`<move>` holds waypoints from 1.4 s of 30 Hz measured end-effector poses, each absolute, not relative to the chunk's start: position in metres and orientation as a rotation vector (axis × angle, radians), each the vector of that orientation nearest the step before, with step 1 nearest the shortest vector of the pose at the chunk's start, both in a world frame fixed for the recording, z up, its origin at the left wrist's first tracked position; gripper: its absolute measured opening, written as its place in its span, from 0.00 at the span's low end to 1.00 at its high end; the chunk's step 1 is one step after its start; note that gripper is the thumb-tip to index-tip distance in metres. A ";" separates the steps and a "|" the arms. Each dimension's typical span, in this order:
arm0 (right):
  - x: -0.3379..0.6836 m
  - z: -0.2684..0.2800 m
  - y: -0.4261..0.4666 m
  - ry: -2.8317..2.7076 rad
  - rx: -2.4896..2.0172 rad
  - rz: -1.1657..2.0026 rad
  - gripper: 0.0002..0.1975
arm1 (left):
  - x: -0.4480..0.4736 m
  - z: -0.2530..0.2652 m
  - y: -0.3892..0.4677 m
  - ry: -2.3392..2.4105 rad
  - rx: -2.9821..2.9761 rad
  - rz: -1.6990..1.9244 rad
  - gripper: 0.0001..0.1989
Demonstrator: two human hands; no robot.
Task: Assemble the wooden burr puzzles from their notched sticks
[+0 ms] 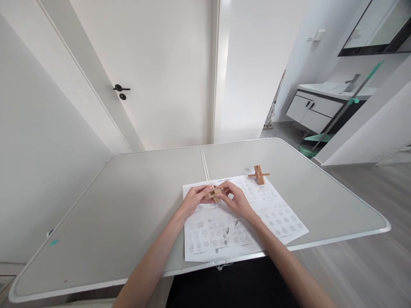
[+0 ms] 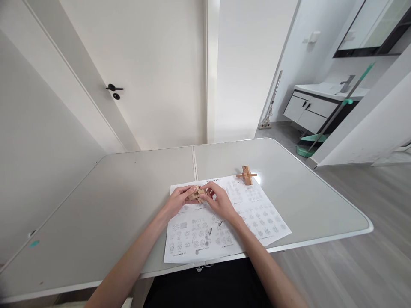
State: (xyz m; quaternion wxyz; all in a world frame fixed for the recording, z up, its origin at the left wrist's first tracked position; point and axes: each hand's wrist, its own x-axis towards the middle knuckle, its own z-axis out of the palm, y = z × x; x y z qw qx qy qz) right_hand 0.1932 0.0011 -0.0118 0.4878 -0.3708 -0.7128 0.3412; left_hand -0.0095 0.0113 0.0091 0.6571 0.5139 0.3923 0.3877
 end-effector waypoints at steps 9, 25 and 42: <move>0.194 -0.012 0.000 -1.762 -0.931 0.743 0.09 | -0.009 0.012 0.009 0.892 1.179 0.826 0.23; 0.195 -0.013 0.001 -1.671 -1.020 0.868 0.16 | -0.003 0.019 0.007 0.885 1.354 0.848 0.22; 0.195 -0.011 -0.001 -1.613 -0.957 0.988 0.15 | -0.003 0.017 0.008 0.823 1.341 0.821 0.23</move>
